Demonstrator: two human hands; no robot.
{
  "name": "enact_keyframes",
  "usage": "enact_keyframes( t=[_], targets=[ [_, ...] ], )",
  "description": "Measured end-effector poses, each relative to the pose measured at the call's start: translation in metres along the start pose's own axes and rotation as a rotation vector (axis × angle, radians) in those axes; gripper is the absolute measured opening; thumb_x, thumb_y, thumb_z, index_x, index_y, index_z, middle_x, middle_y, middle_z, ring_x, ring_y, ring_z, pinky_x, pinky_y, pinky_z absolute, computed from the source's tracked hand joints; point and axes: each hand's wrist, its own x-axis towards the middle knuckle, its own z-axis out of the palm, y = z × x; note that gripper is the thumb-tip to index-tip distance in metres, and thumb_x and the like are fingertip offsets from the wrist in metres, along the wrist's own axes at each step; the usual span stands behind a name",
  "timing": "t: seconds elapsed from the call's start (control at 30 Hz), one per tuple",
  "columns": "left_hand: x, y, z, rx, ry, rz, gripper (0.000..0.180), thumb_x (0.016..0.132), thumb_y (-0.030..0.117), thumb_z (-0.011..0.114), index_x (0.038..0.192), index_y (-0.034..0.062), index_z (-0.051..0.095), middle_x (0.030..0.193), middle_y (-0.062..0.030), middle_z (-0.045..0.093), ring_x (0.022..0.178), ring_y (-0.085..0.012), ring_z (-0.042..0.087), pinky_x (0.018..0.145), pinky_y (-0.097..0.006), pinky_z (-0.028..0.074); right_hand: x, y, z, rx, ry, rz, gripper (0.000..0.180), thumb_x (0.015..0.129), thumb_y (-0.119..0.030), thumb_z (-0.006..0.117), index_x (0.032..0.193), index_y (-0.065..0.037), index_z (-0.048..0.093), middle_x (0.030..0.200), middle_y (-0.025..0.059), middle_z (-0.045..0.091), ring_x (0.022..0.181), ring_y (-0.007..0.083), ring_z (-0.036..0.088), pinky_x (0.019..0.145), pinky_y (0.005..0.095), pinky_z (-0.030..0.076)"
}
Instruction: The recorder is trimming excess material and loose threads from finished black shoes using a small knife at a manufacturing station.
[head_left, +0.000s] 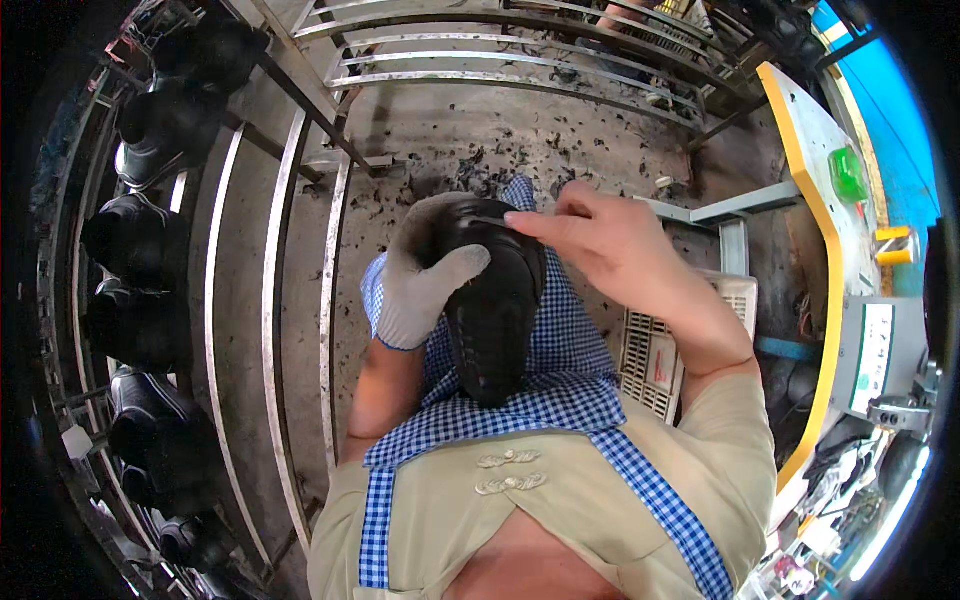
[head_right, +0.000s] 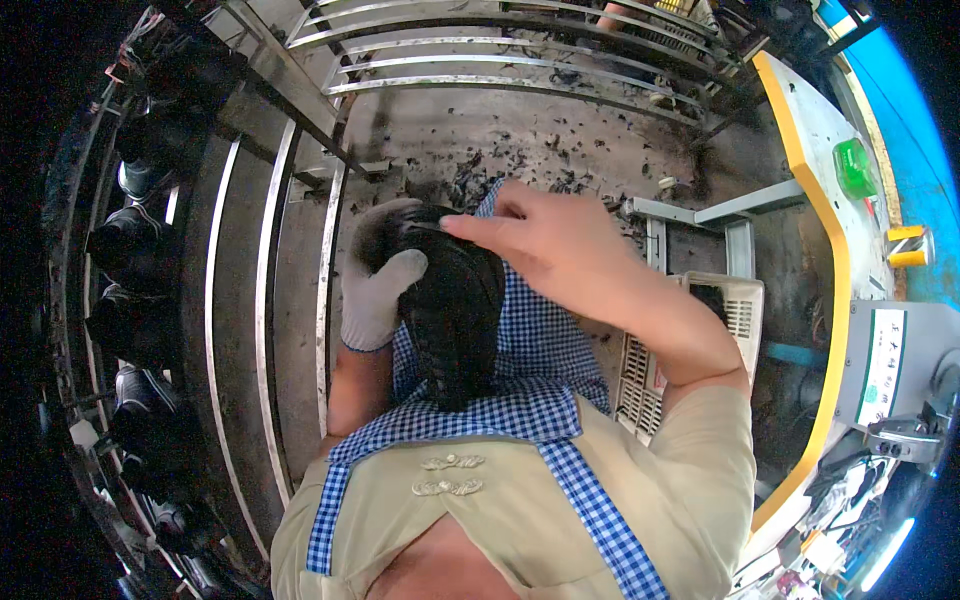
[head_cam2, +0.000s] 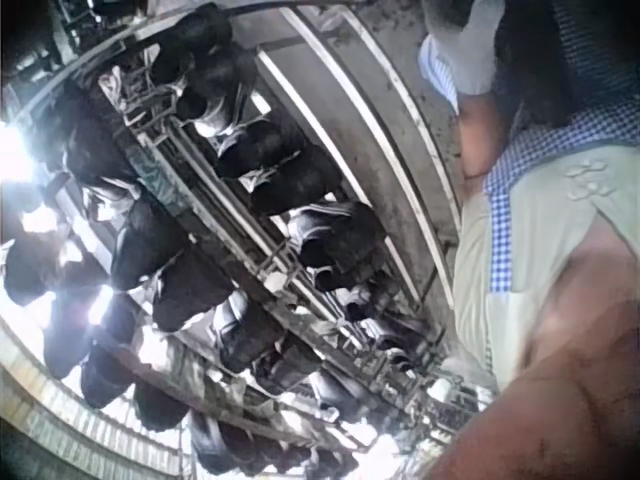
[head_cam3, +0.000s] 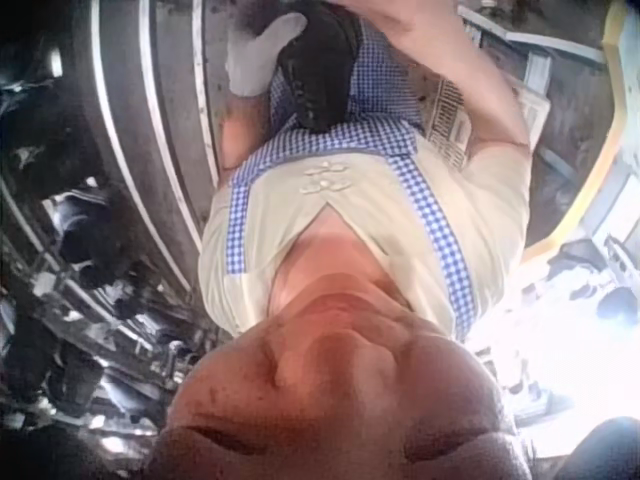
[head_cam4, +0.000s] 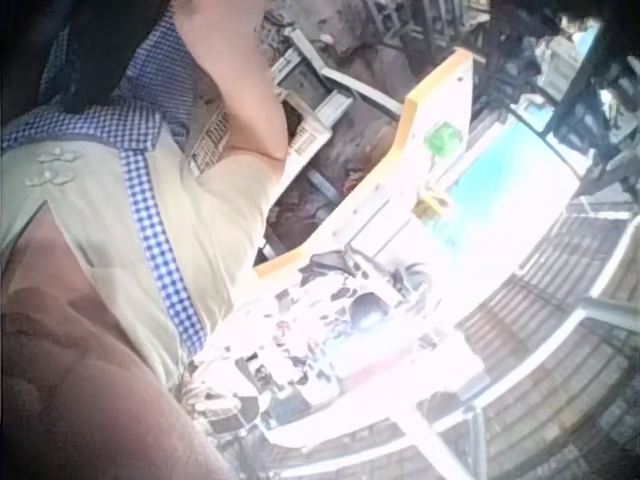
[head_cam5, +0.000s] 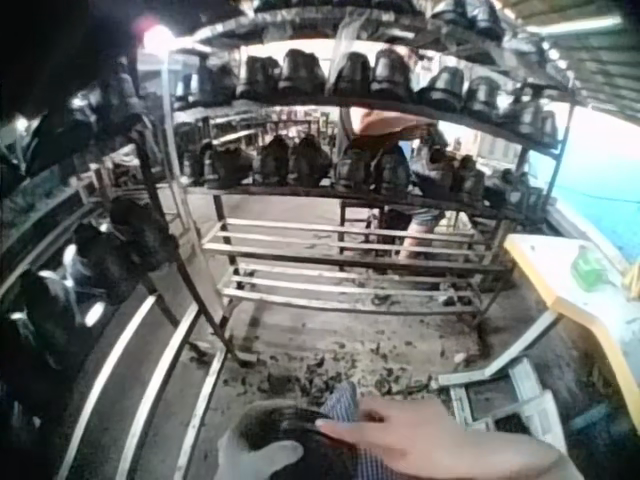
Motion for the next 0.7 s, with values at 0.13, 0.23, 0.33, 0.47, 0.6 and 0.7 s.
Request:
enact_keyframes(
  t=[0.13,0.23,0.33,0.47,0.6,0.7],
  targets=[
    [-0.003,-0.001,0.002,0.005,0.001,0.007,0.052,0.073,0.005,0.073,0.12,-0.0026,0.052,0.112,-0.0124,0.062,0.102,-0.0201,0.059,0.093,-0.033,0.046,0.0,0.007,-0.003,0.071,-0.021,-0.022,0.041,0.08,-0.008,0.06,0.117,-0.027,0.064,0.079,0.0055,0.054,0.063,0.0259,0.058,0.053,0.0365,0.047],
    [0.001,-0.007,0.0,0.006,0.032,0.016,0.051,0.074,0.003,0.072,0.12,-0.0026,0.052,0.113,-0.0124,0.062,0.103,-0.0197,0.059,0.093,-0.033,0.046,0.001,0.003,0.01,-0.013,0.033,-0.007,0.043,0.08,-0.004,0.063,0.117,-0.026,0.066,0.074,0.0061,0.052,0.059,0.0249,0.055,0.052,0.0332,0.045],
    [0.002,-0.014,-0.001,-0.04,0.035,-0.006,0.05,0.075,0.002,0.071,0.12,-0.0025,0.052,0.113,-0.012,0.062,0.103,-0.0194,0.059,0.093,-0.033,0.046,-0.001,0.0,0.016,-0.057,0.067,0.019,0.041,0.081,-0.005,0.063,0.116,-0.025,0.066,0.074,0.0064,0.053,0.059,0.025,0.055,0.051,0.033,0.045],
    [0.001,-0.012,-0.002,-0.003,0.049,0.016,0.05,0.074,0.003,0.071,0.12,-0.0024,0.053,0.112,-0.0116,0.063,0.102,-0.0193,0.059,0.093,-0.032,0.046,-0.004,0.014,0.011,0.259,0.01,0.011,0.04,0.082,-0.006,0.062,0.117,-0.026,0.066,0.074,0.0065,0.053,0.059,0.0248,0.055,0.051,0.0326,0.044],
    [0.004,-0.015,-0.003,0.041,0.075,0.045,0.049,0.074,0.003,0.072,0.119,-0.0019,0.054,0.111,-0.0112,0.063,0.1,-0.0195,0.06,0.092,-0.032,0.046,-0.004,0.01,0.012,0.072,0.04,0.03,0.039,0.083,-0.006,0.062,0.117,-0.026,0.066,0.075,0.0066,0.053,0.06,0.0244,0.055,0.052,0.0321,0.044],
    [0.004,-0.017,-0.005,0.005,0.089,0.009,0.049,0.074,0.004,0.072,0.119,-0.0015,0.055,0.11,-0.0109,0.063,0.1,-0.0195,0.06,0.092,-0.032,0.047,-0.006,0.005,0.008,0.002,0.031,0.047,0.041,0.08,-0.003,0.062,0.115,-0.025,0.067,0.076,0.0068,0.054,0.061,0.0246,0.055,0.054,0.0321,0.045]
  ],
)
